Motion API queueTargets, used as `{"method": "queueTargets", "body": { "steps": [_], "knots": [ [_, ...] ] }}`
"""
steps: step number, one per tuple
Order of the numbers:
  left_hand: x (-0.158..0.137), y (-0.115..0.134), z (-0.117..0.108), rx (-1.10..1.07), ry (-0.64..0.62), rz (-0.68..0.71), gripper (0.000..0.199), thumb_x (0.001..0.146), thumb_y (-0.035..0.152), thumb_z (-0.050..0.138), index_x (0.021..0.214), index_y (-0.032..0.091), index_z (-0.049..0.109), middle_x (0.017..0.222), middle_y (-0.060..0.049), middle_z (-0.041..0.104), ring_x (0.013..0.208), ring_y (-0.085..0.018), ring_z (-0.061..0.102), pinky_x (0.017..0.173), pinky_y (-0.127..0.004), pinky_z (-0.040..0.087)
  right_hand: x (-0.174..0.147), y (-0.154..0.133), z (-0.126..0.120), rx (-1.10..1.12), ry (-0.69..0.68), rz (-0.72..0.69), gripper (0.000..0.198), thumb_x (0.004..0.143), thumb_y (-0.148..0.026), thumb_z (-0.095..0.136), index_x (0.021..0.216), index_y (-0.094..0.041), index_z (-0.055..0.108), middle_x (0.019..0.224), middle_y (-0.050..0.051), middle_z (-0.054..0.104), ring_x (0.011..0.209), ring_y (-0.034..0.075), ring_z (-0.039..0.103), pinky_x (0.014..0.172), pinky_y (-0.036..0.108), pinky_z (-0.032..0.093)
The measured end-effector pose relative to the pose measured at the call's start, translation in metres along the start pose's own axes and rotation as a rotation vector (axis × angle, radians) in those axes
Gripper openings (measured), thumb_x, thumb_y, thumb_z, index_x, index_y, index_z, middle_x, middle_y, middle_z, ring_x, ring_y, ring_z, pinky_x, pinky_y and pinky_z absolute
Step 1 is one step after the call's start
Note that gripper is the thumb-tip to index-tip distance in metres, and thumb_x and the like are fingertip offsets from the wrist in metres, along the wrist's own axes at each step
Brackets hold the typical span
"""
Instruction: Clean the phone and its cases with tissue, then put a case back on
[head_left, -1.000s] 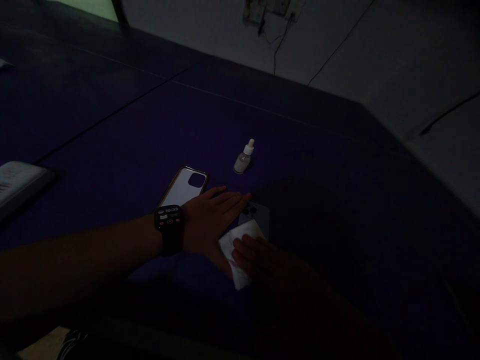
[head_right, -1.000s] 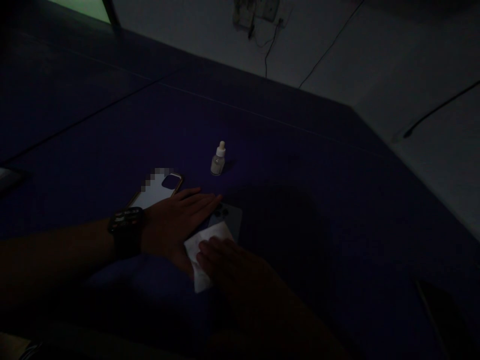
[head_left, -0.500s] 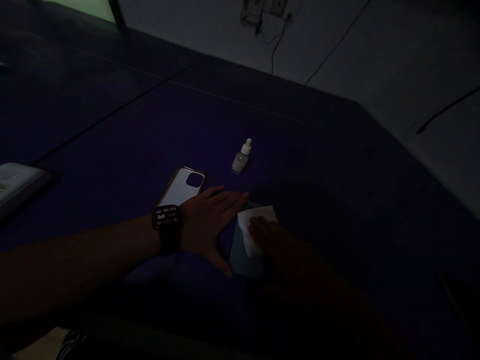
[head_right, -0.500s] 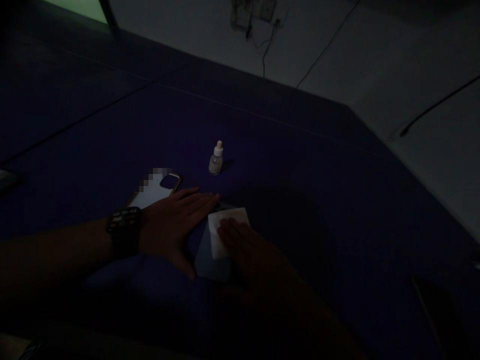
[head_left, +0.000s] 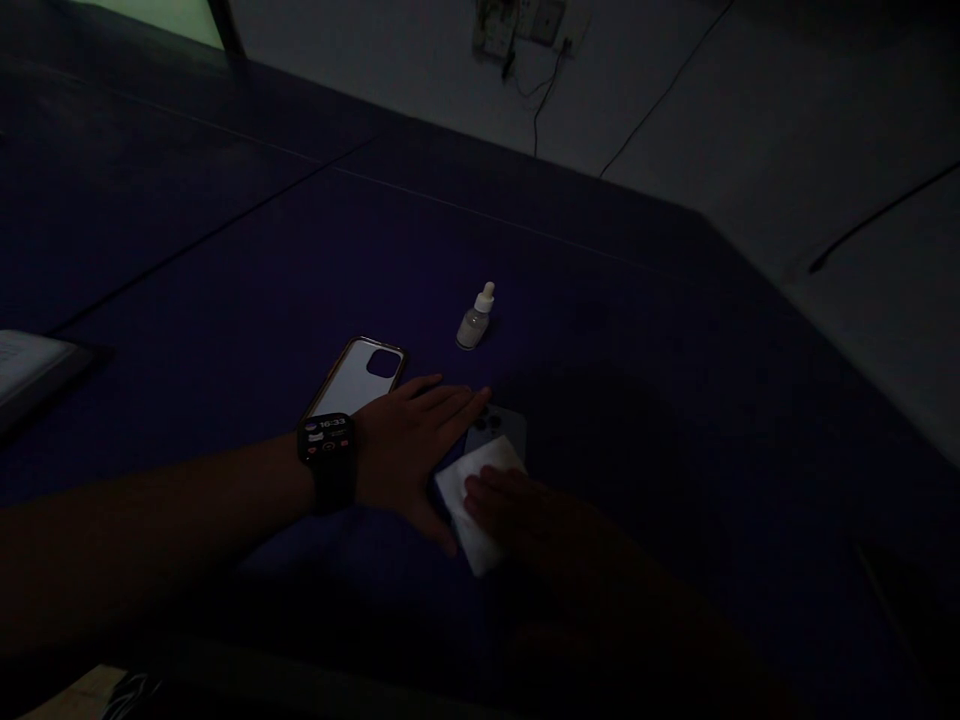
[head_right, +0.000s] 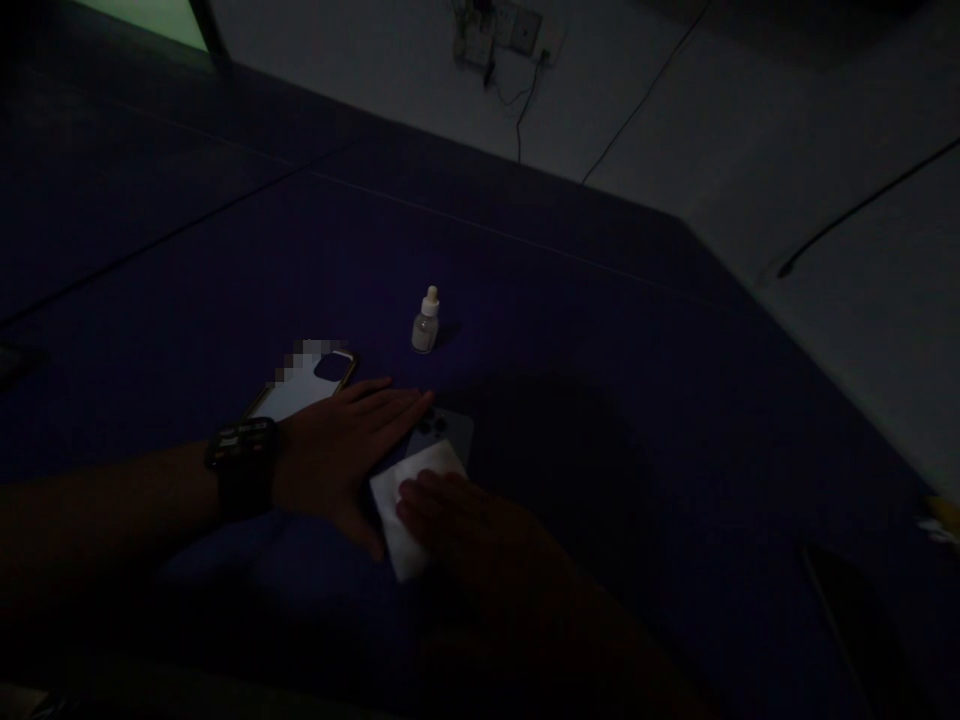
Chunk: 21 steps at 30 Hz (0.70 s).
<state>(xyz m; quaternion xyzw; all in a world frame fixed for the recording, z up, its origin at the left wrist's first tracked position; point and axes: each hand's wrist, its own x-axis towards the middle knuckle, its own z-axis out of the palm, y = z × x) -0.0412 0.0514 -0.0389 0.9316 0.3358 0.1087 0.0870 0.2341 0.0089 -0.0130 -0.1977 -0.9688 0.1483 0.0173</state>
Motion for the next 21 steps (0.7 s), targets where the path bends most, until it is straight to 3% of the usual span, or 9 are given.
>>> {"method": "queueTargets", "body": {
  "steps": [2,7,12,17,21],
  "knots": [
    [0.0000,-0.0002,0.0007,-0.009,0.009,0.002,0.138,0.066,0.099,0.044,0.160,0.001,0.015,0.160,-0.027,0.036,0.148,-0.037,0.038,0.123,-0.051,0.019,0.0003,-0.0001,0.0004,0.020,-0.013,-0.022,0.099,0.094,-0.071,0.052,0.164,-0.019,0.005,0.163,0.013,0.035,0.152,0.027,0.033,0.120,0.045,0.041],
    [0.0008,0.0000,0.0007,-0.011,0.006,-0.002,0.139,0.065,0.099,0.045,0.160,0.002,0.015,0.161,-0.027,0.034,0.149,-0.037,0.037,0.124,-0.050,0.017,-0.0016,0.0062,0.0027,-0.061,0.105,0.164,0.094,0.097,-0.055,0.060,0.164,-0.018,0.006,0.165,0.018,0.028,0.152,0.033,0.030,0.119,0.052,0.040],
    [0.0011,0.0001,-0.0007,-0.020,-0.010,-0.003,0.139,0.065,0.098,0.047,0.160,0.002,0.014,0.161,-0.027,0.034,0.149,-0.037,0.036,0.124,-0.050,0.017,-0.0018,-0.0021,0.0001,0.064,-0.013,-0.008,0.098,0.092,-0.067,0.059,0.164,-0.018,0.013,0.162,0.014,0.038,0.151,0.028,0.036,0.120,0.044,0.040],
    [0.0007,0.0000,-0.0008,-0.009,-0.006,-0.007,0.139,0.065,0.098,0.049,0.159,0.001,0.017,0.161,-0.027,0.034,0.148,-0.038,0.037,0.124,-0.050,0.017,-0.0014,0.0046,0.0042,-0.078,0.147,0.158,0.088,0.099,-0.046,0.059,0.164,-0.017,0.007,0.163,0.017,0.033,0.151,0.030,0.035,0.118,0.050,0.043],
    [0.0008,-0.0001,-0.0014,-0.017,-0.002,-0.001,0.140,0.064,0.098,0.048,0.159,0.000,0.017,0.160,-0.028,0.035,0.148,-0.038,0.037,0.123,-0.052,0.019,-0.0012,-0.0008,-0.0024,-0.015,0.035,0.075,0.089,0.095,-0.055,0.062,0.163,-0.016,0.019,0.162,0.015,0.036,0.151,0.029,0.034,0.118,0.046,0.043]
  ]
}}
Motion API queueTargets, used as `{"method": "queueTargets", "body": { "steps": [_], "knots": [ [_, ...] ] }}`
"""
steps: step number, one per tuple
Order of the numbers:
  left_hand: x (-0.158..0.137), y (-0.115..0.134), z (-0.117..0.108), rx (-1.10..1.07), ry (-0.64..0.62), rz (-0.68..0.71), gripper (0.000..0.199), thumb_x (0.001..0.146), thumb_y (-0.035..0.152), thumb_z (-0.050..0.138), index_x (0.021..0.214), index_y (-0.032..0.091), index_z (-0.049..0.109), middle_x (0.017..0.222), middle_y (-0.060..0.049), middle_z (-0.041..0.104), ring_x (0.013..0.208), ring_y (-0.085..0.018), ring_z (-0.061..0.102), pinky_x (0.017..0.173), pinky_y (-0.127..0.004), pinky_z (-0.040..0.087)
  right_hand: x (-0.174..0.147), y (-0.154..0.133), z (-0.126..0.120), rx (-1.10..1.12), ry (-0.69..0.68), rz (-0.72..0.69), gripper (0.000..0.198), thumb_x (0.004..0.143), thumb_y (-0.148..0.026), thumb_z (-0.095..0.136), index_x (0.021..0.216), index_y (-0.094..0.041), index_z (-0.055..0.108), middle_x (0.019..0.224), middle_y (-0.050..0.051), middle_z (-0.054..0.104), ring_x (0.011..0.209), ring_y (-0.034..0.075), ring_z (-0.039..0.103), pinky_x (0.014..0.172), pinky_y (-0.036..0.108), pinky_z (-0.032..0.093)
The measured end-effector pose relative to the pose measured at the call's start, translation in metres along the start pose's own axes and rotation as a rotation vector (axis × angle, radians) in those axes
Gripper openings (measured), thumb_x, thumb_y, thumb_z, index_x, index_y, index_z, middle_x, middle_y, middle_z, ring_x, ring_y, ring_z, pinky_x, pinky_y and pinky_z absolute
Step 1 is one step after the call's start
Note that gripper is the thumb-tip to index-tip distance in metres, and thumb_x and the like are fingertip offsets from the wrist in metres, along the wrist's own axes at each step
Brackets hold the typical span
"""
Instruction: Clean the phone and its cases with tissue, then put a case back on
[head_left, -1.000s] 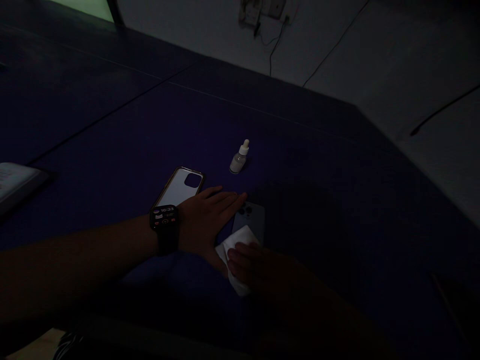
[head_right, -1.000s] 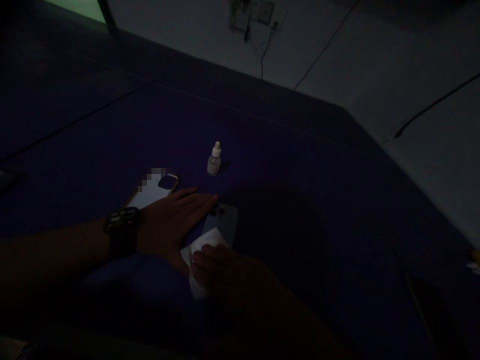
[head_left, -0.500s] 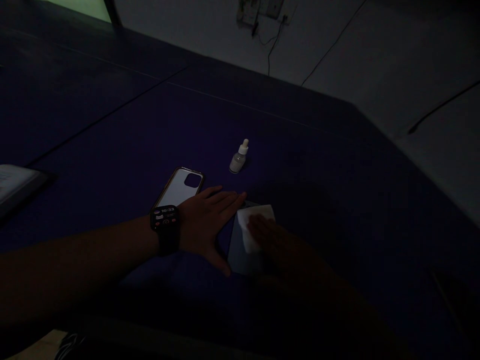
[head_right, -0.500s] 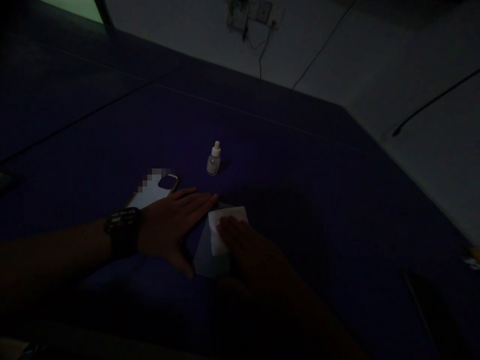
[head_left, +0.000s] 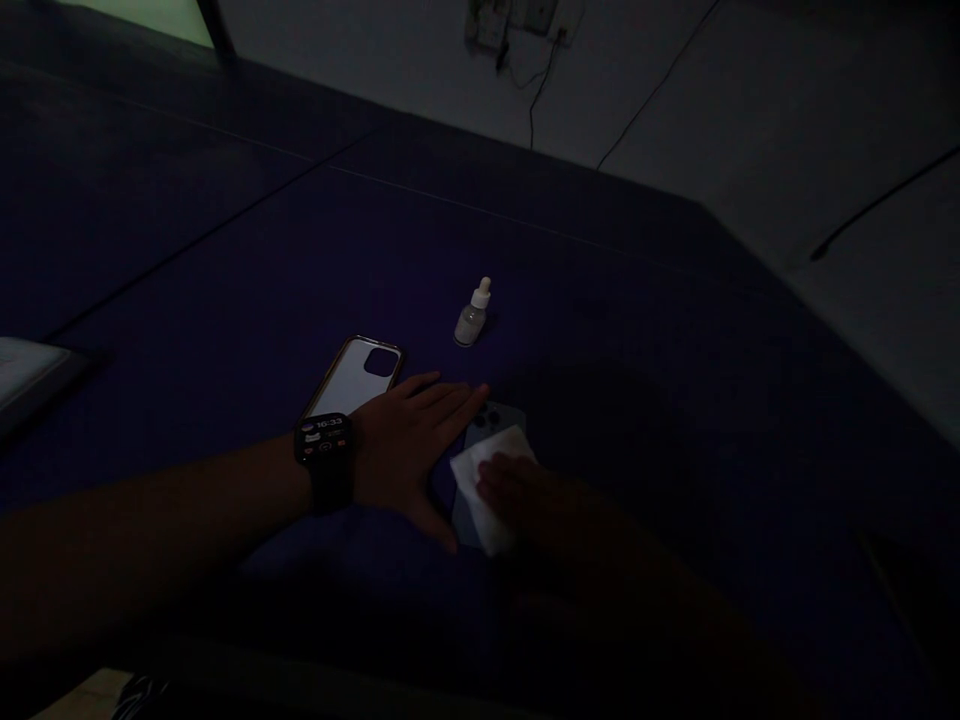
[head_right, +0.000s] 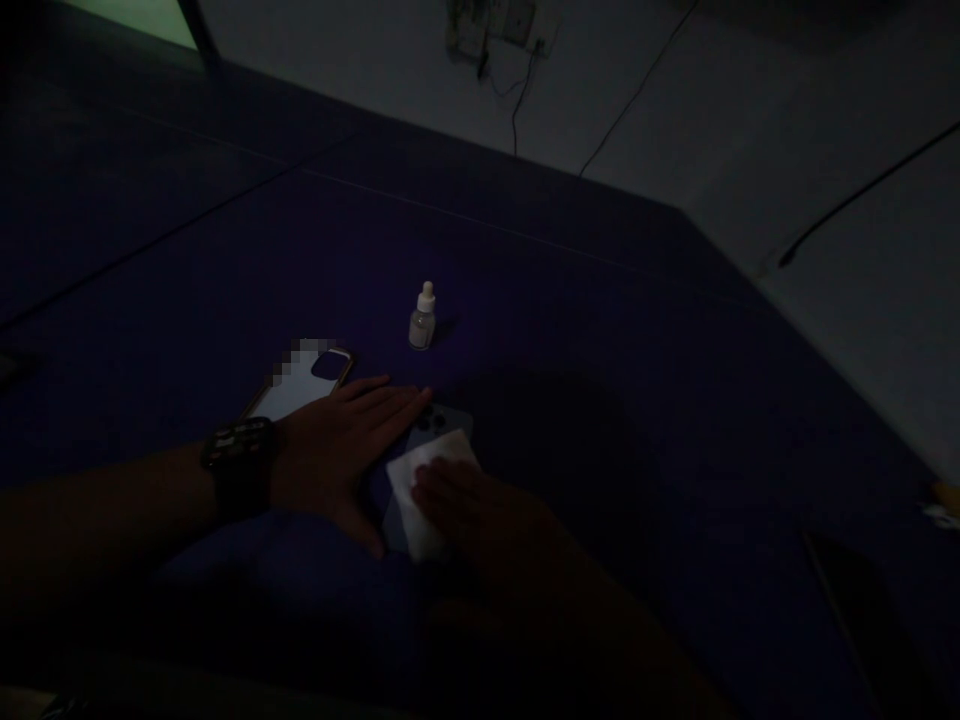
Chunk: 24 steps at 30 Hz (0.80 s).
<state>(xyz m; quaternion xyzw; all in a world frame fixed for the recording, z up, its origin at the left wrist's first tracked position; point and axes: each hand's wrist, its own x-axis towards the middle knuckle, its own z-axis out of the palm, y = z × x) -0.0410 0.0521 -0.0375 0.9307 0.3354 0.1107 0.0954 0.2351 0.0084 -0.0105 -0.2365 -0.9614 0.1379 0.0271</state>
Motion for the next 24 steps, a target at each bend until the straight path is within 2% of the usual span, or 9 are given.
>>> {"method": "queueTargets", "body": {
  "steps": [3,6,8,13,18,20,22,24],
  "knots": [
    [0.000,0.000,0.000,-0.005,-0.004,0.005,0.139,0.065,0.098,0.047,0.159,0.001,0.016,0.161,-0.027,0.034,0.149,-0.038,0.037,0.124,-0.052,0.019,0.001,-0.002,-0.002,0.020,-0.018,-0.051,0.083,0.095,-0.056,0.061,0.160,-0.015,0.030,0.158,0.014,0.044,0.149,0.028,0.038,0.117,0.045,0.044],
    [0.000,-0.001,0.000,0.003,0.002,0.005,0.141,0.064,0.099,0.047,0.159,0.000,0.017,0.160,-0.028,0.035,0.148,-0.038,0.038,0.124,-0.052,0.019,0.002,0.006,0.002,-0.078,0.134,0.097,0.074,0.099,-0.043,0.058,0.160,-0.012,0.029,0.158,0.019,0.043,0.147,0.030,0.041,0.115,0.049,0.046],
    [-0.001,-0.001,0.000,0.011,0.009,0.008,0.140,0.064,0.099,0.046,0.159,0.001,0.017,0.160,-0.028,0.037,0.147,-0.038,0.040,0.123,-0.052,0.020,0.002,0.008,0.003,-0.094,0.166,0.148,0.072,0.099,-0.040,0.058,0.159,-0.012,0.031,0.158,0.019,0.043,0.147,0.030,0.042,0.114,0.051,0.047],
    [-0.001,-0.001,-0.003,0.025,-0.008,0.007,0.140,0.064,0.100,0.045,0.159,0.001,0.018,0.158,-0.030,0.039,0.145,-0.039,0.043,0.121,-0.054,0.026,0.004,-0.001,0.003,0.061,0.046,-0.041,0.071,0.095,-0.051,0.062,0.152,-0.012,0.046,0.155,0.015,0.049,0.147,0.027,0.042,0.119,0.045,0.042],
    [-0.001,0.000,-0.007,0.056,-0.033,0.005,0.139,0.065,0.099,0.046,0.158,0.000,0.018,0.158,-0.030,0.039,0.145,-0.040,0.042,0.121,-0.056,0.025,0.009,0.006,0.011,-0.014,0.190,0.150,0.062,0.100,-0.040,0.056,0.153,-0.010,0.043,0.158,0.019,0.043,0.149,0.029,0.039,0.119,0.051,0.041],
    [-0.001,0.000,-0.007,0.067,-0.041,0.007,0.138,0.065,0.098,0.046,0.158,0.000,0.017,0.158,-0.030,0.039,0.145,-0.040,0.041,0.121,-0.055,0.025,0.010,0.006,0.011,0.005,0.174,0.093,0.060,0.100,-0.040,0.056,0.151,-0.009,0.046,0.157,0.019,0.045,0.148,0.028,0.041,0.120,0.049,0.040],
    [-0.001,0.000,-0.007,0.082,-0.041,0.012,0.138,0.066,0.098,0.045,0.159,0.001,0.015,0.157,-0.030,0.039,0.145,-0.040,0.041,0.121,-0.055,0.026,0.010,0.004,0.010,0.062,0.133,-0.019,0.059,0.100,-0.043,0.057,0.148,-0.010,0.050,0.154,0.016,0.051,0.147,0.025,0.043,0.121,0.045,0.039],
    [-0.001,-0.001,-0.007,0.092,-0.041,0.015,0.138,0.066,0.099,0.045,0.159,0.002,0.014,0.157,-0.030,0.040,0.146,-0.040,0.041,0.121,-0.055,0.027,0.011,0.003,0.010,0.098,0.138,-0.056,0.059,0.099,-0.044,0.059,0.148,-0.012,0.050,0.153,0.014,0.053,0.146,0.024,0.044,0.122,0.043,0.038]
  ]
}}
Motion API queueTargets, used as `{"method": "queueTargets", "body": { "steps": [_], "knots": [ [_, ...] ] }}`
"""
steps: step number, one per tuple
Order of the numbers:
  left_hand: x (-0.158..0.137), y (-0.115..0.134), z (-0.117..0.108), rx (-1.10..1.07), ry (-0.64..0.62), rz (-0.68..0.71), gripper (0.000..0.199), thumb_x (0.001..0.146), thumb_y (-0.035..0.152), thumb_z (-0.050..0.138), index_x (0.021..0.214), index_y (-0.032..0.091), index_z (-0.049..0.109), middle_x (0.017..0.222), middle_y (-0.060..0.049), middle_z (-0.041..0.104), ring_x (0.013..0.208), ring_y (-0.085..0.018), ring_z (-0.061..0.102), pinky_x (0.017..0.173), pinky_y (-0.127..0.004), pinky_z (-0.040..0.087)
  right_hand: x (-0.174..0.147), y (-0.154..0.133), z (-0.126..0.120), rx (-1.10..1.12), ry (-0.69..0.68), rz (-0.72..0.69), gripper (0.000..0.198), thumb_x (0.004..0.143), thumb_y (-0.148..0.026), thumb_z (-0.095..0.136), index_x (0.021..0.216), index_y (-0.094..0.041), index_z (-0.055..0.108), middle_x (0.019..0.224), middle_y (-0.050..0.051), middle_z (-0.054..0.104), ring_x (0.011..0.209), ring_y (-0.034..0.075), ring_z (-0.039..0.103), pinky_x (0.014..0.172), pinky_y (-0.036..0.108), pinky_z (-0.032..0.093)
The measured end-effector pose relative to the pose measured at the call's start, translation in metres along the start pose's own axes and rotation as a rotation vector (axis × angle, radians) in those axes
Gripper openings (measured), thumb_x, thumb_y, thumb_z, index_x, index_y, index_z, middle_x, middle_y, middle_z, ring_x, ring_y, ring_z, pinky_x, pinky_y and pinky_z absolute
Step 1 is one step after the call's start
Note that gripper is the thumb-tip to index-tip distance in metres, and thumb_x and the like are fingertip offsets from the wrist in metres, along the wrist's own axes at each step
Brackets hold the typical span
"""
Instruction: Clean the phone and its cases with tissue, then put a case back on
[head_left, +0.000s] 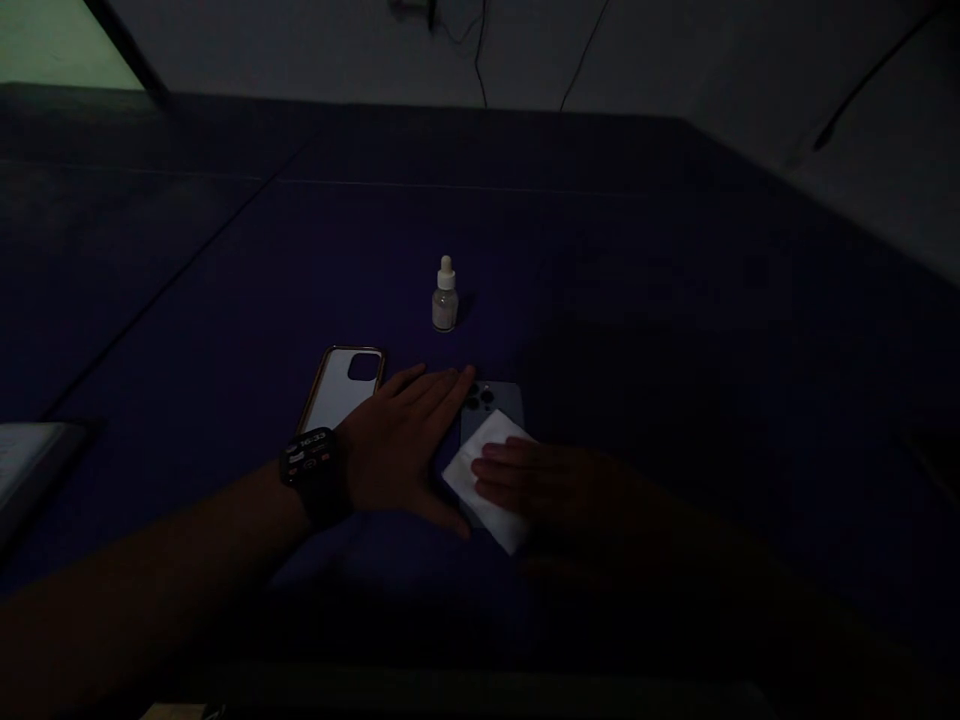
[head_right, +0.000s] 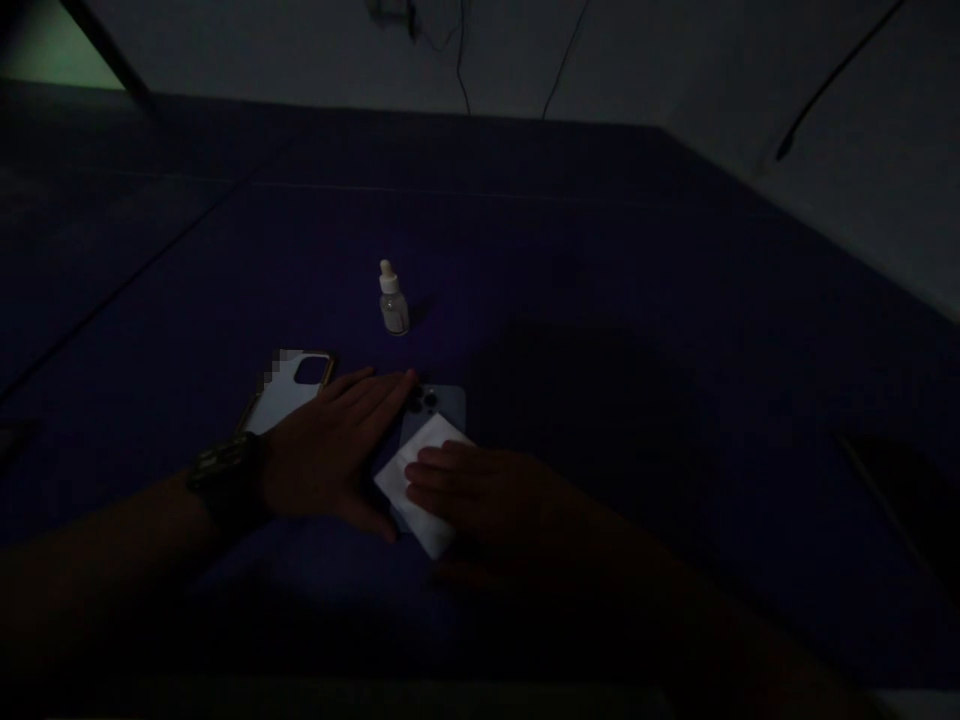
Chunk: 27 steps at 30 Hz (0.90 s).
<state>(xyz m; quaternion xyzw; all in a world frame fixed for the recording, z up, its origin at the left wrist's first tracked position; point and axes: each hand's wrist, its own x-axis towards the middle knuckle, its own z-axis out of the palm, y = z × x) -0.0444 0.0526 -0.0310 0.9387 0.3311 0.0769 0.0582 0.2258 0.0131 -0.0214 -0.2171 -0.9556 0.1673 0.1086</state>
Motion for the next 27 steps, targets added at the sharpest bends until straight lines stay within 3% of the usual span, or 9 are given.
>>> {"method": "queueTargets", "body": {
  "steps": [5,10,16,21,24,27],
  "knots": [
    [0.000,-0.001,0.000,0.003,0.003,0.007,0.141,0.063,0.100,0.046,0.158,0.001,0.015,0.156,-0.032,0.039,0.144,-0.043,0.043,0.119,-0.059,0.028,0.000,0.013,0.004,-0.081,0.115,0.173,0.059,0.102,-0.038,0.055,0.154,-0.012,0.042,0.158,0.018,0.044,0.149,0.028,0.039,0.120,0.051,0.040],
    [0.000,-0.002,0.000,0.023,0.003,0.028,0.140,0.065,0.100,0.043,0.157,-0.002,0.016,0.154,-0.033,0.042,0.142,-0.043,0.045,0.120,-0.058,0.028,0.005,0.009,0.008,-0.013,0.031,-0.014,0.055,0.102,-0.043,0.053,0.145,-0.009,0.053,0.152,0.015,0.054,0.147,0.024,0.044,0.122,0.045,0.037],
    [0.000,-0.003,-0.002,0.014,0.018,0.036,0.140,0.064,0.100,0.044,0.158,-0.001,0.017,0.154,-0.033,0.042,0.141,-0.044,0.046,0.119,-0.060,0.030,0.009,0.012,0.005,-0.030,0.094,0.103,0.057,0.104,-0.041,0.051,0.149,-0.007,0.047,0.158,0.018,0.044,0.152,0.026,0.034,0.123,0.049,0.034],
    [-0.001,-0.003,-0.002,0.021,0.018,0.039,0.140,0.064,0.101,0.044,0.159,0.002,0.015,0.154,-0.032,0.043,0.143,-0.043,0.045,0.120,-0.058,0.030,0.015,-0.001,0.006,0.011,-0.018,-0.038,0.062,0.105,-0.048,0.048,0.149,-0.005,0.047,0.154,0.015,0.051,0.150,0.024,0.038,0.125,0.042,0.032],
    [-0.001,-0.003,-0.002,0.029,0.027,0.043,0.140,0.064,0.100,0.045,0.158,0.001,0.016,0.154,-0.032,0.043,0.142,-0.043,0.045,0.120,-0.058,0.030,0.018,0.001,0.010,-0.035,0.021,0.052,0.075,0.103,-0.058,0.046,0.151,-0.002,0.042,0.159,0.021,0.042,0.152,0.029,0.034,0.125,0.048,0.032],
    [0.000,-0.003,-0.003,0.023,0.027,0.051,0.140,0.064,0.100,0.046,0.158,0.000,0.016,0.153,-0.033,0.043,0.141,-0.044,0.046,0.118,-0.061,0.032,0.017,0.011,0.012,-0.089,0.076,0.175,0.073,0.105,-0.056,0.040,0.153,-0.001,0.039,0.160,0.024,0.037,0.153,0.032,0.031,0.124,0.053,0.032]
  ]
}}
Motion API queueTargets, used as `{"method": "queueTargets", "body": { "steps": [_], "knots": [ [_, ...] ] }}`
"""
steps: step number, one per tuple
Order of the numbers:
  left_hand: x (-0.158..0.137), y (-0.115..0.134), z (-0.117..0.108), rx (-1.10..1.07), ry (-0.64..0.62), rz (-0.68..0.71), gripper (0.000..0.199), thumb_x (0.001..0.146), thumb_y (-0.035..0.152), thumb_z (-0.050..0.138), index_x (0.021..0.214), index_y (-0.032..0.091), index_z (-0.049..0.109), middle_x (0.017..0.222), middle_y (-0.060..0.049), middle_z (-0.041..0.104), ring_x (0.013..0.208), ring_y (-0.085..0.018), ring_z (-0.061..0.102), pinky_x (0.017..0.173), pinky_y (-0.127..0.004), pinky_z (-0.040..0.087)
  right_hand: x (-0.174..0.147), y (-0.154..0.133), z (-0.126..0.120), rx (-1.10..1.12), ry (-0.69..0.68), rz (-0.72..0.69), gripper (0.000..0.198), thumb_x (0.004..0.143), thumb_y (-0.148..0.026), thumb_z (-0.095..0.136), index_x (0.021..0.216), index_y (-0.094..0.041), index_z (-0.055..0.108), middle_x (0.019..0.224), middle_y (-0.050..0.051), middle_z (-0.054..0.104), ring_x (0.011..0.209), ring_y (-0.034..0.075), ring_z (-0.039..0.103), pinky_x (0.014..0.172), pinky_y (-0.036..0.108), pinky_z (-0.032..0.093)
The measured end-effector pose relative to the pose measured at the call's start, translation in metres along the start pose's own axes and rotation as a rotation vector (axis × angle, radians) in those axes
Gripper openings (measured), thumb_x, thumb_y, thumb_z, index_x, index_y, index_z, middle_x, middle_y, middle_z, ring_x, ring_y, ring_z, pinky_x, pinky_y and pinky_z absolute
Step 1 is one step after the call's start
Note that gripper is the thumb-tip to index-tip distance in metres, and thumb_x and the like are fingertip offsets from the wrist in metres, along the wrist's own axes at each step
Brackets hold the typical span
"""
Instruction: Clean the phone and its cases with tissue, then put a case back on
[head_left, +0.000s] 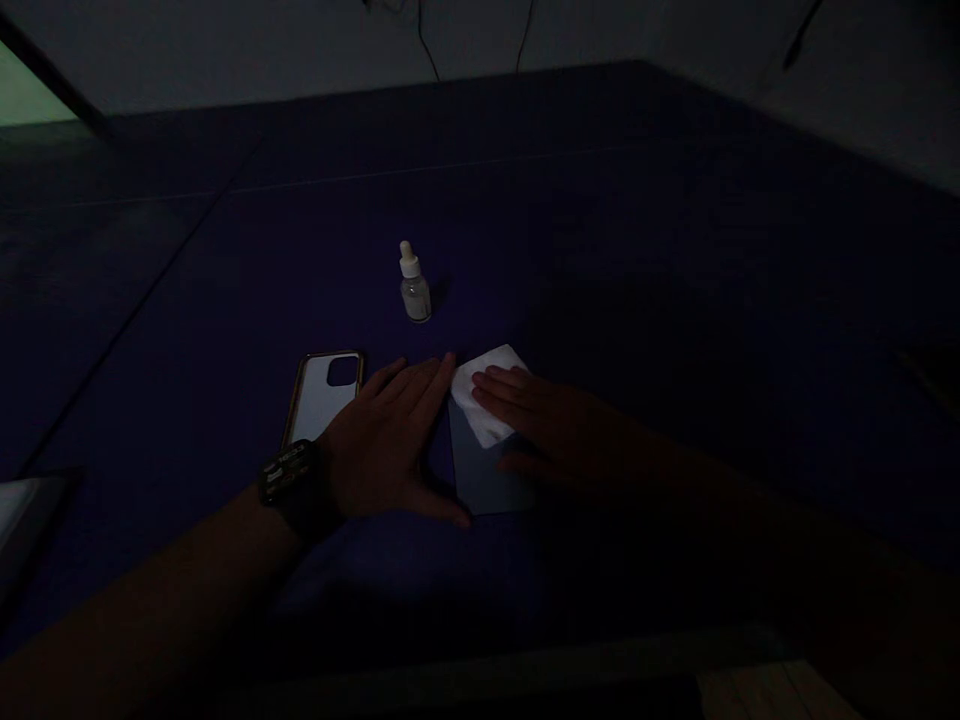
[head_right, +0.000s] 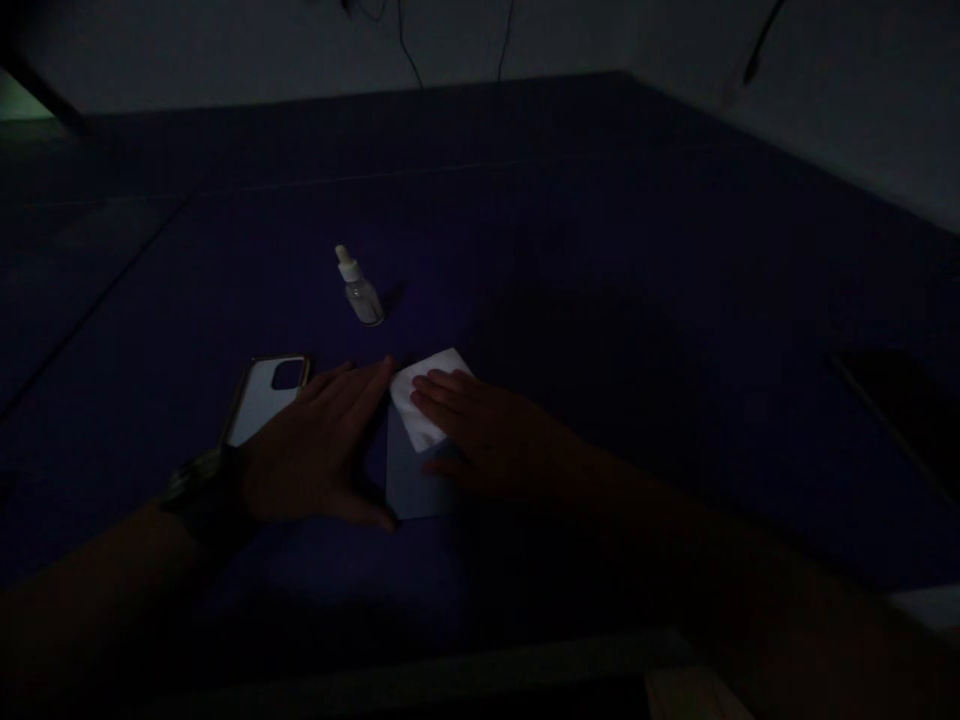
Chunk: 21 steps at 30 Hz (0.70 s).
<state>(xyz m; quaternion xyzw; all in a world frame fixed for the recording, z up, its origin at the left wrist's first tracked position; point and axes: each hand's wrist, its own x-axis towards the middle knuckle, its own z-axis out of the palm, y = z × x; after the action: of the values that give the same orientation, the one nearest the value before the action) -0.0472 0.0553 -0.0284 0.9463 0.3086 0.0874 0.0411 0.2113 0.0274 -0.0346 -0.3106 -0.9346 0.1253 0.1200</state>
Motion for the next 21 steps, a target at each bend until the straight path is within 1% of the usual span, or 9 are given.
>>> {"method": "queueTargets", "body": {
  "steps": [3,5,7,10,12,14,16,19,21],
  "knots": [
    [0.000,0.000,0.000,-0.017,0.000,0.005,0.142,0.063,0.099,0.049,0.159,0.001,0.012,0.153,-0.033,0.043,0.140,-0.045,0.047,0.117,-0.062,0.032,0.003,0.003,0.003,-0.020,0.020,0.041,0.086,0.101,-0.066,0.040,0.155,0.000,0.035,0.161,0.027,0.033,0.154,0.035,0.028,0.123,0.056,0.031],
    [0.000,-0.001,0.000,-0.028,0.015,0.010,0.143,0.063,0.098,0.051,0.159,0.002,0.010,0.153,-0.033,0.043,0.140,-0.045,0.047,0.117,-0.062,0.032,0.008,-0.001,0.005,-0.022,0.017,0.028,0.095,0.096,-0.074,0.040,0.155,0.001,0.033,0.162,0.028,0.030,0.154,0.036,0.026,0.124,0.058,0.028],
    [-0.001,-0.001,0.001,-0.040,0.030,0.016,0.144,0.062,0.097,0.054,0.160,0.002,0.007,0.153,-0.033,0.043,0.140,-0.046,0.047,0.116,-0.063,0.032,0.013,-0.006,0.006,-0.025,0.019,0.002,0.098,0.096,-0.075,0.037,0.155,0.004,0.032,0.162,0.030,0.028,0.154,0.038,0.025,0.124,0.058,0.027],
    [-0.001,-0.002,0.002,-0.046,0.029,0.014,0.146,0.061,0.096,0.057,0.160,0.003,0.004,0.151,-0.033,0.045,0.139,-0.046,0.047,0.115,-0.064,0.032,0.018,-0.008,0.005,-0.020,0.022,-0.079,0.098,0.097,-0.074,0.037,0.153,0.006,0.034,0.162,0.030,0.029,0.154,0.038,0.025,0.125,0.056,0.026],
    [-0.001,-0.002,0.002,-0.043,0.022,0.012,0.146,0.061,0.096,0.057,0.160,0.003,0.004,0.151,-0.033,0.045,0.139,-0.046,0.047,0.115,-0.064,0.032,0.019,-0.005,0.004,0.003,0.014,-0.124,0.094,0.097,-0.073,0.038,0.153,0.003,0.037,0.161,0.027,0.033,0.154,0.034,0.028,0.125,0.052,0.027],
    [-0.001,-0.002,0.002,-0.042,0.019,0.017,0.145,0.062,0.096,0.056,0.160,0.002,0.004,0.152,-0.034,0.043,0.139,-0.046,0.047,0.115,-0.064,0.032,0.019,-0.003,0.003,0.014,0.020,-0.110,0.086,0.100,-0.069,0.037,0.152,0.000,0.041,0.160,0.024,0.038,0.152,0.031,0.032,0.125,0.049,0.030],
    [-0.001,-0.002,0.002,-0.044,0.023,0.022,0.145,0.062,0.096,0.056,0.160,0.002,0.005,0.153,-0.034,0.042,0.140,-0.046,0.046,0.115,-0.065,0.032,0.019,-0.002,0.004,-0.011,0.050,-0.060,0.080,0.103,-0.063,0.038,0.152,0.001,0.041,0.159,0.025,0.038,0.152,0.032,0.033,0.124,0.050,0.031],
    [-0.001,-0.002,0.002,-0.041,0.024,0.022,0.145,0.062,0.096,0.055,0.160,0.002,0.004,0.153,-0.034,0.042,0.140,-0.046,0.046,0.115,-0.065,0.032,0.020,-0.004,0.006,-0.058,0.071,-0.051,0.084,0.101,-0.062,0.045,0.152,0.006,0.037,0.160,0.029,0.033,0.153,0.036,0.030,0.124,0.053,0.029],
    [-0.001,-0.002,0.002,-0.034,0.022,0.021,0.145,0.063,0.097,0.055,0.160,0.002,0.004,0.153,-0.033,0.043,0.140,-0.046,0.046,0.115,-0.065,0.032,0.019,-0.004,0.005,-0.045,0.049,-0.094,0.087,0.099,-0.066,0.047,0.152,0.003,0.039,0.160,0.027,0.035,0.153,0.035,0.030,0.125,0.052,0.029]
  ]
}}
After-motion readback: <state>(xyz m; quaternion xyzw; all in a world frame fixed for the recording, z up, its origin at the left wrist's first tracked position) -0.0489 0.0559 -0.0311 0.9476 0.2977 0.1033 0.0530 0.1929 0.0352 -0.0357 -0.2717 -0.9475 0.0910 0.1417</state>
